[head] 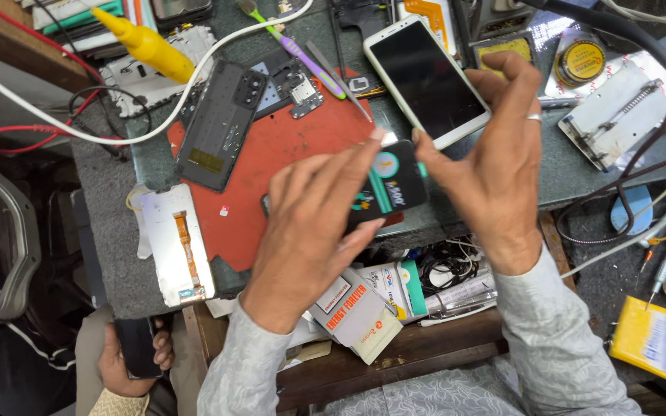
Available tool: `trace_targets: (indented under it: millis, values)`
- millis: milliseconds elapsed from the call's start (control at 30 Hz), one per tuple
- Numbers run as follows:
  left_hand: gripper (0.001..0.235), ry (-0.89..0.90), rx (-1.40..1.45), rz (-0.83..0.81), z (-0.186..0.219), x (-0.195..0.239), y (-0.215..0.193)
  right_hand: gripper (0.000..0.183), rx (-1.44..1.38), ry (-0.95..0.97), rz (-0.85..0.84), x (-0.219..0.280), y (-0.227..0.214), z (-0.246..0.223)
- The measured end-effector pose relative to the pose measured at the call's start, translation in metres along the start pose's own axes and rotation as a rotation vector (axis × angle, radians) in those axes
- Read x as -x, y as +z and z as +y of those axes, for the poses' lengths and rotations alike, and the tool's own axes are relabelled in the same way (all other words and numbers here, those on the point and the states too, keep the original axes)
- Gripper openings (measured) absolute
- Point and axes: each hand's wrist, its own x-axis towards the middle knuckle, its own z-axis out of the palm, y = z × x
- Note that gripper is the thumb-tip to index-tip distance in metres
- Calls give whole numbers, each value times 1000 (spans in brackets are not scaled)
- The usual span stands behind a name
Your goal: The person disassembles a smartphone, removes the battery and internal components, and uses a metal tool to pry and adjust parts. They handle a replacement screen assembly and place it on the workbench.
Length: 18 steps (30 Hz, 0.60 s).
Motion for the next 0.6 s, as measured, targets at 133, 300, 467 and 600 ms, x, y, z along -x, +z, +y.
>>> trace_targets:
  millis: [133, 300, 467, 600]
  values:
    - [84, 67, 23, -5, 1, -6, 6, 70, -167, 20, -26, -6, -7, 11]
    - [79, 118, 90, -11, -5, -14, 15, 70, -232, -2, -50, -5, -25, 22]
    - [73, 134, -13, 6, -8, -17, 33, 69, -296, 29, -57, 4, -29, 24]
    - [69, 103, -89, 15, -4, -24, 50, 70, -345, 2, -67, 15, -27, 14]
